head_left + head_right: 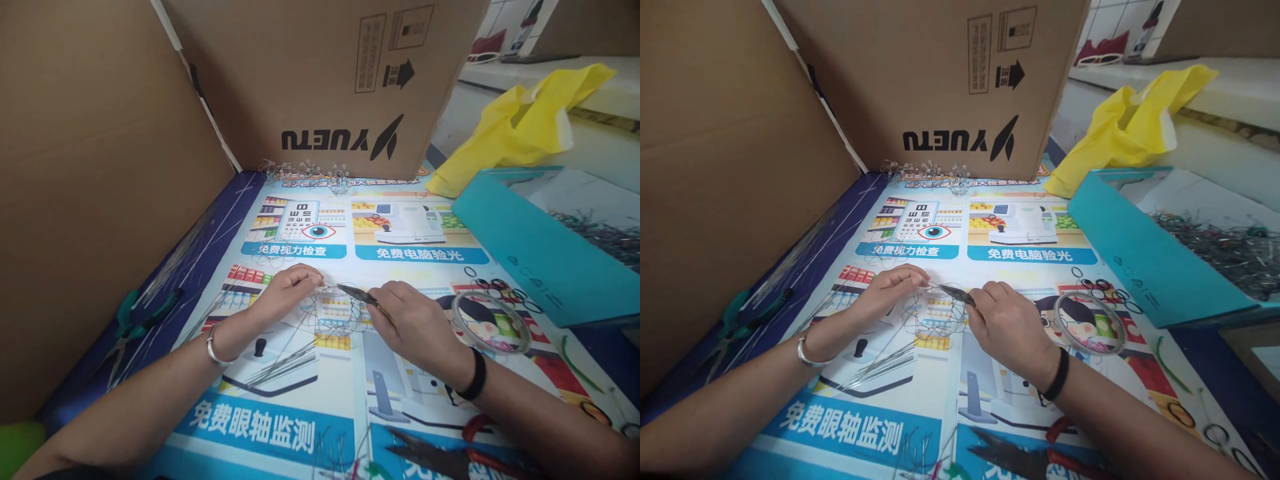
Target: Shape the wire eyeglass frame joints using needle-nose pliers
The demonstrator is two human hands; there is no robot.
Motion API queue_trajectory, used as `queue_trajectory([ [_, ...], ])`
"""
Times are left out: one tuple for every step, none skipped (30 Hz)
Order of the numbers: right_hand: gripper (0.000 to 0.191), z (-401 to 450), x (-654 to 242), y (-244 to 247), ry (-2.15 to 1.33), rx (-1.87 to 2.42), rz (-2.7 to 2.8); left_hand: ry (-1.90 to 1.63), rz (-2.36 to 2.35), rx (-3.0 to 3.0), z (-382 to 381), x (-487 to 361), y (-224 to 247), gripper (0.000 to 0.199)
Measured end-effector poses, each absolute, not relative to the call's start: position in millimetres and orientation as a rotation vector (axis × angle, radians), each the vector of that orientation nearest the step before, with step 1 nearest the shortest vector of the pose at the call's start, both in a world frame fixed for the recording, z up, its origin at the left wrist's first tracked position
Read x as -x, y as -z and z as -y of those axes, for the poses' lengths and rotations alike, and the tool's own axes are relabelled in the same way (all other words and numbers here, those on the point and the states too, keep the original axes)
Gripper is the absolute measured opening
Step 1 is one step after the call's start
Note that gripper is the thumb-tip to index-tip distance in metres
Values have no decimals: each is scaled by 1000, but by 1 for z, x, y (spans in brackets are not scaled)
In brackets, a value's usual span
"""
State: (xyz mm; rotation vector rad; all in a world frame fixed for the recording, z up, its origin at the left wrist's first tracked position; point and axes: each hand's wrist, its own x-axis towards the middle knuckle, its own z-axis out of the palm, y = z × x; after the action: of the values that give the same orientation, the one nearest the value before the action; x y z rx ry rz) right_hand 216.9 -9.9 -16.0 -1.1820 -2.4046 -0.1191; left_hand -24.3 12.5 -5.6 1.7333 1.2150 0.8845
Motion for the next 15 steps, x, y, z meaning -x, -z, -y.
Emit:
queue_trajectory([
  [25, 10, -217, 17, 96, 1184, 2400, -892, -1220, -1728, -13, 25, 6, 23],
  [25, 10, -217, 19, 66, 1190, 2395, -902, -1229, -1727, -14, 25, 6, 22],
  [25, 9, -217, 20, 30, 1199, 2390, -915, -1242, -1726, -14, 25, 6, 21],
  [25, 9, -217, 21, -8, 1207, 2382, -930, -1259, -1724, -15, 26, 7, 19],
  [24, 8, -217, 22, -48, 1214, 2375, -943, -1275, -1717, -15, 26, 7, 18],
  [24, 8, -217, 22, -86, 1221, 2368, -952, -1285, -1705, -15, 26, 7, 18],
  [25, 7, -217, 23, -120, 1229, 2365, -954, -1288, -1687, -15, 27, 7, 18],
  [25, 7, -217, 23, -150, 1238, 2365, -950, -1284, -1669, -15, 27, 7, 18],
  [25, 7, -218, 23, -174, 1248, 2364, -945, -1275, -1656, -14, 26, 6, 19],
  [25, 6, -218, 23, -193, 1261, 2366, -944, -1266, -1650, -14, 26, 5, 20],
  [25, 6, -218, 22, -206, 1274, 2369, -942, -1259, -1653, -13, 26, 5, 20],
  [26, 6, -218, 22, -215, 1284, 2369, -943, -1252, -1658, -12, 26, 4, 20],
  [26, 6, -218, 22, -220, 1290, 2369, -945, -1242, -1663, -11, 26, 3, 20],
  [26, 6, -218, 22, -221, 1292, 2367, -944, -1228, -1669, -11, 26, 3, 21],
  [26, 6, -217, 22, -221, 1289, 2366, -935, -1213, -1674, -10, 26, 3, 21],
])
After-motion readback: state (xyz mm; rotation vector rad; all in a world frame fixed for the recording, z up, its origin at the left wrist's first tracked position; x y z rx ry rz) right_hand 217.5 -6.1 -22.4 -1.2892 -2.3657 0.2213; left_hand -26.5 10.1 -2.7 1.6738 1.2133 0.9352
